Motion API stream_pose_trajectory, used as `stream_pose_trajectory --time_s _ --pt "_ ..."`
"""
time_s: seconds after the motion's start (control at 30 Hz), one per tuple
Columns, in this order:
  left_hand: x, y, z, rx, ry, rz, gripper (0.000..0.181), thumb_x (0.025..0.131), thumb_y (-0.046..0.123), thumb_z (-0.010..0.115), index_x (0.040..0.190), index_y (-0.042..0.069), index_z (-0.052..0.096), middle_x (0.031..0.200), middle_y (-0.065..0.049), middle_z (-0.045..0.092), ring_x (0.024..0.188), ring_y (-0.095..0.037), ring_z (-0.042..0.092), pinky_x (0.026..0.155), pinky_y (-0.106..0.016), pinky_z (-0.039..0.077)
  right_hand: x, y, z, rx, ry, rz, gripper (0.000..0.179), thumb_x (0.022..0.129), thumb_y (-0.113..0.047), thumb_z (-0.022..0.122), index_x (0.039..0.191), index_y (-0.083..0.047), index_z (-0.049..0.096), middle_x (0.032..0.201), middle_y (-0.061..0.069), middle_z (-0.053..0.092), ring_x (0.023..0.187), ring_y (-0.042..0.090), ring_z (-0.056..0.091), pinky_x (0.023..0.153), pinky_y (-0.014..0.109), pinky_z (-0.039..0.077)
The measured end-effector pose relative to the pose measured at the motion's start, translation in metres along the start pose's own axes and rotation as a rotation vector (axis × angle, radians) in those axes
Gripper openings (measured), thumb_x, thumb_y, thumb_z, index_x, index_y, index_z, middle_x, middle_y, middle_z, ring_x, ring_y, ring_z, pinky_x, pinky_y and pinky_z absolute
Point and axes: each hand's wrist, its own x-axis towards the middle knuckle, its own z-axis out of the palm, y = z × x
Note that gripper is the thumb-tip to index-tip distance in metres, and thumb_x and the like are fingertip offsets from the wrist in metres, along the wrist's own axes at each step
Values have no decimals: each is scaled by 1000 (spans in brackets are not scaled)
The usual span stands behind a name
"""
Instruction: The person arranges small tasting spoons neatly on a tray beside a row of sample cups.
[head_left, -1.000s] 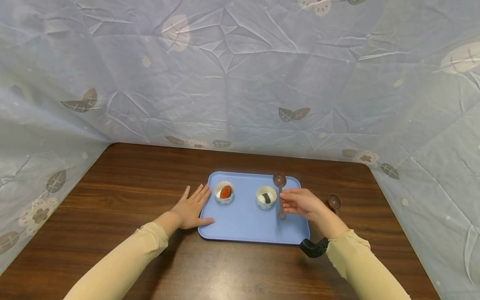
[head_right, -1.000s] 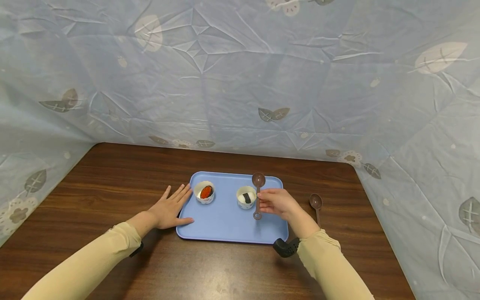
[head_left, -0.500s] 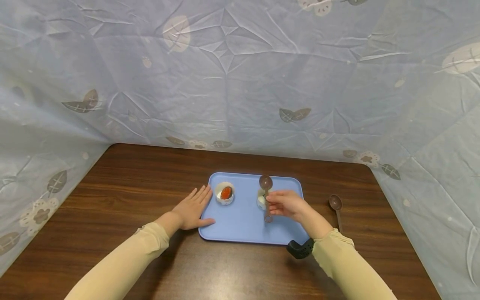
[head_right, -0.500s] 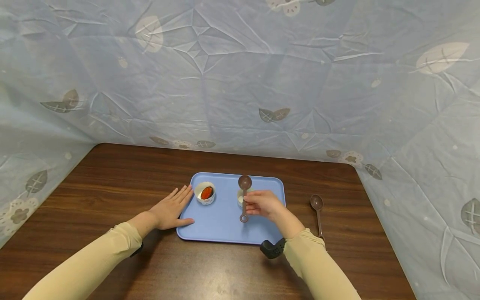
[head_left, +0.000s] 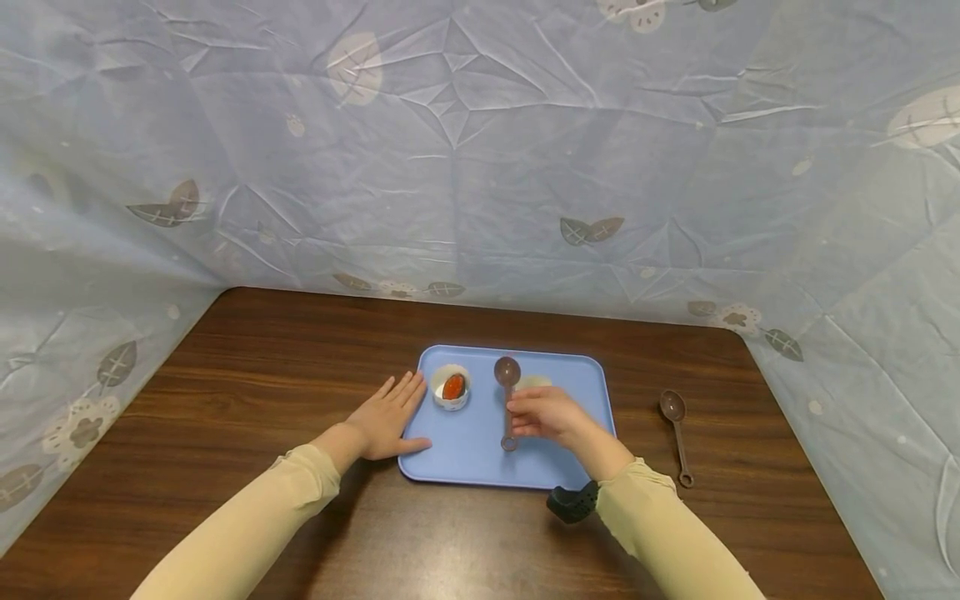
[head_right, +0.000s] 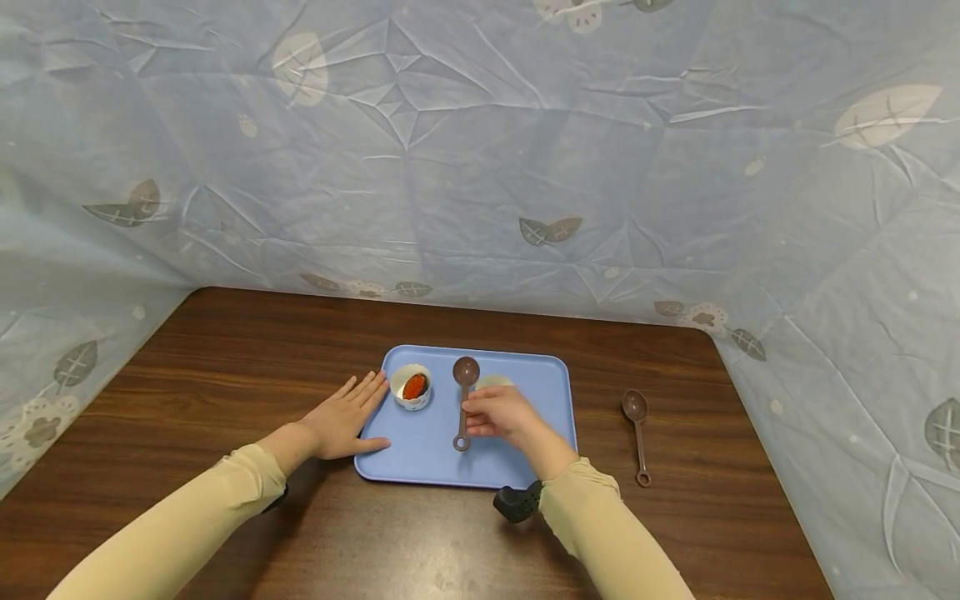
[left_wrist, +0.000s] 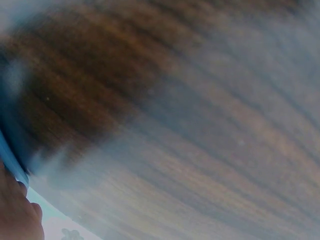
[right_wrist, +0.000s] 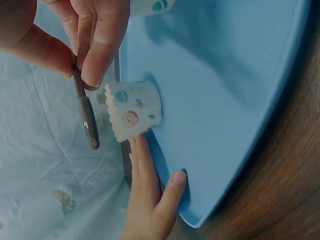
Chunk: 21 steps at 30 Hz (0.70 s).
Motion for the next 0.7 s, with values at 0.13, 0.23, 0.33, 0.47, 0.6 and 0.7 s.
stream_pose_trajectory --time_s 0.13,0.23,0.33,0.47,0.6,0.7 --pt "0 0 0 -4 -2 -1 95 86 66 41 147 -2 17 156 -20 8 145 -35 10 118 -50 10 4 4 8 4 11 5 12 88 1 52 100 3 54 59 -3 55 54 4 56 53 17 53" --pt "0 0 1 -1 -5 -5 95 86 67 40 147 -2 17 156 -20 8 145 -35 10 119 -50 10 8 6 13 4 25 8 15 88 1 52 103 7 54 58 -3 55 53 4 56 53 17 53" --pt "0 -1 1 0 -6 -5 95 86 67 40 147 -2 17 156 -20 8 145 -35 10 119 -49 10 10 8 17 5 39 9 18 88 2 52 105 10 54 57 -2 55 52 4 56 52 17 53" --pt "1 -1 2 3 0 -1 95 86 67 40 147 -2 17 156 -20 9 145 -35 10 119 -48 11 11 9 22 -15 59 21 22 89 1 52 108 12 52 58 -2 54 51 4 54 52 17 52" --pt "1 -1 2 5 3 2 95 86 67 40 147 -2 17 156 -20 9 145 -35 11 119 -48 11 15 15 26 -44 117 34 27 88 1 55 112 13 52 60 0 55 51 5 54 53 21 54" --pt "1 0 1 0 5 4 95 86 67 41 147 -3 17 156 -21 9 145 -35 11 119 -48 11 24 25 21 -39 127 -14 25 86 1 58 109 11 55 62 6 61 51 10 59 55 26 57"
